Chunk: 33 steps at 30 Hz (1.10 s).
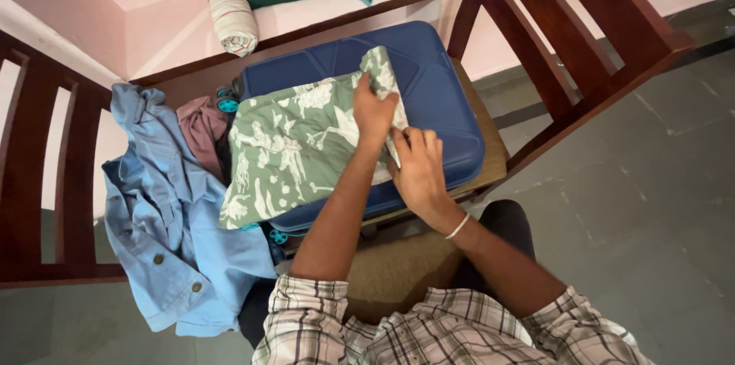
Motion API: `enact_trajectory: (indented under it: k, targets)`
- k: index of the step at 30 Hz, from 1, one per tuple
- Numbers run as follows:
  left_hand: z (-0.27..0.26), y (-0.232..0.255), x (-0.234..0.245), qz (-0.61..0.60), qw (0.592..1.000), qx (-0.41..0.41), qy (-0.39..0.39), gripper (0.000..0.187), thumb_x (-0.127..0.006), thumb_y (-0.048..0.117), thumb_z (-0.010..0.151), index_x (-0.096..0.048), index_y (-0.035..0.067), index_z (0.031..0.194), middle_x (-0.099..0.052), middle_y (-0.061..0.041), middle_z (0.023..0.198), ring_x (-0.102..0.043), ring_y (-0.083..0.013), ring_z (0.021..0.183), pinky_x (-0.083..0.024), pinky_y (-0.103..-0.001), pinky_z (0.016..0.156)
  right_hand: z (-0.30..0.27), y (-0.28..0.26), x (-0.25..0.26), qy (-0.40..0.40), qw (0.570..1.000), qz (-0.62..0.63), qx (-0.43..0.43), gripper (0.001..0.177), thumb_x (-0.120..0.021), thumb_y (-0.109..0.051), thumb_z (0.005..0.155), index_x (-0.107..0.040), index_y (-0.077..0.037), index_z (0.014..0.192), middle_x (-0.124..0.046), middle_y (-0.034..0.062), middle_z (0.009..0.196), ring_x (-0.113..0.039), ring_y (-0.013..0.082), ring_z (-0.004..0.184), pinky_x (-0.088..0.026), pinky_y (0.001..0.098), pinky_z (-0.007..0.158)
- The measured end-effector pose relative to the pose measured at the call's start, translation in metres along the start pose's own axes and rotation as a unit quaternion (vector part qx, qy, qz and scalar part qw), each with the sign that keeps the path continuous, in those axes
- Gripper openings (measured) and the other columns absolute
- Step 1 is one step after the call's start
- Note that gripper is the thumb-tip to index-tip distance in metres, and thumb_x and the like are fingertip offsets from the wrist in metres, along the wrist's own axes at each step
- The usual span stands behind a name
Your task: The person folds a green patterned cloth on a blue suitcase and places it on a shelf. Then the person lays out a light blue denim jacket, buttons it, and folds it on the suitcase.
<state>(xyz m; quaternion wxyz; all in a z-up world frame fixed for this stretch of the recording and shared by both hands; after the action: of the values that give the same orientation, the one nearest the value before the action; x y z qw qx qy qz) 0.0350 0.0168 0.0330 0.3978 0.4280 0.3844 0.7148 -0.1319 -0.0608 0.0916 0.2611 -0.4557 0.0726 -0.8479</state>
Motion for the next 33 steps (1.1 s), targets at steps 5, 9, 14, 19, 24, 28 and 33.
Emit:
enact_trajectory:
  k: [5, 9, 14, 19, 24, 28, 33]
  targets:
    - [-0.007, -0.01, 0.017, -0.023, 0.996, 0.064, -0.066, 0.072, -0.076, 0.021, 0.079, -0.056, 0.0, 0.145, -0.071, -0.024, 0.128, -0.07, -0.0364, 0.119, -0.054, -0.039, 0.105, 0.002, 0.004, -0.003, -0.022, 0.997, 0.057, 0.044, 0.053, -0.076, -0.008, 0.076, -0.06, 0.007, 0.124, -0.053, 0.028, 0.13, -0.047, 0.0448, 0.124, -0.038, 0.0511, 0.101]
    - [-0.014, 0.013, 0.043, 0.195, 0.978, 0.017, -0.071, 0.078, -0.083, 0.031, 0.081, -0.052, 0.002, 0.146, -0.055, -0.024, 0.141, -0.049, -0.0418, 0.131, -0.04, -0.046, 0.113, 0.013, 0.03, -0.022, -0.021, 0.985, 0.168, -0.027, 0.033, -0.064, -0.01, 0.094, -0.063, 0.005, 0.123, -0.056, 0.0268, 0.137, -0.051, 0.0435, 0.13, -0.041, 0.0476, 0.109]
    - [-0.016, 0.03, 0.06, 0.247, 0.956, -0.157, -0.018, 0.075, -0.083, 0.027, 0.076, -0.056, -0.003, 0.139, -0.036, -0.032, 0.154, -0.039, -0.0461, 0.133, -0.03, -0.056, 0.108, 0.05, 0.064, -0.056, 0.029, 0.974, 0.215, -0.072, 0.042, -0.053, -0.013, 0.104, -0.055, 0.008, 0.141, -0.055, 0.0278, 0.145, -0.055, 0.0428, 0.136, -0.043, 0.0419, 0.117]
    - [-0.016, 0.006, 0.06, 0.323, 0.925, -0.197, -0.043, 0.05, -0.07, 0.017, 0.087, -0.065, 0.002, 0.135, -0.047, -0.021, 0.152, -0.044, -0.038, 0.139, -0.032, -0.053, 0.116, 0.072, 0.069, -0.091, -0.075, 0.977, 0.195, -0.04, 0.054, -0.046, -0.03, 0.109, -0.047, 0.008, 0.147, -0.033, 0.0282, 0.162, -0.03, 0.0414, 0.151, -0.027, 0.045, 0.123]
    - [-0.013, -0.018, 0.062, 0.35, 0.916, -0.185, -0.06, 0.039, -0.06, 0.021, 0.092, -0.07, 0.005, 0.126, -0.053, -0.02, 0.147, -0.043, -0.0385, 0.137, -0.029, -0.055, 0.115, 0.06, 0.056, -0.091, -0.173, 0.975, 0.138, 0.0, 0.066, -0.038, -0.042, 0.11, -0.037, 0.009, 0.153, -0.02, 0.026, 0.168, -0.015, 0.0411, 0.157, -0.019, 0.0467, 0.126]
    - [-0.012, -0.025, 0.063, 0.352, 0.914, -0.196, -0.044, 0.032, -0.062, 0.025, 0.097, -0.074, 0.006, 0.12, -0.053, -0.023, 0.144, -0.043, -0.0408, 0.136, -0.027, -0.058, 0.116, 0.037, 0.039, -0.065, -0.216, 0.973, 0.063, 0.052, 0.066, -0.038, -0.042, 0.11, -0.036, 0.007, 0.154, -0.019, 0.027, 0.167, -0.011, 0.0468, 0.154, -0.016, 0.0546, 0.122]
    - [-0.014, -0.023, 0.066, 0.331, 0.92, -0.21, -0.026, 0.035, -0.064, 0.027, 0.096, -0.075, 0.006, 0.121, -0.053, -0.024, 0.143, -0.043, -0.0413, 0.137, -0.026, -0.059, 0.118, 0.003, 0.007, -0.028, -0.212, 0.975, 0.014, 0.066, 0.066, -0.047, -0.043, 0.104, -0.042, 0.003, 0.15, -0.028, 0.0233, 0.163, -0.019, 0.0481, 0.15, -0.024, 0.0619, 0.117]
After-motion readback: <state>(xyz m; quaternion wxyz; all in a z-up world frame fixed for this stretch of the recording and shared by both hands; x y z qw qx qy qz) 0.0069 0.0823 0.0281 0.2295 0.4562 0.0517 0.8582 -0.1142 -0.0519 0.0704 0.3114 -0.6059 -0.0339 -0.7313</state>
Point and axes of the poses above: each hand's wrist, its own z-axis towards the middle knuckle, its own x-axis out of the back of the hand, y = z × x, the point moved 2 cm from there along z, towards the middle knuckle
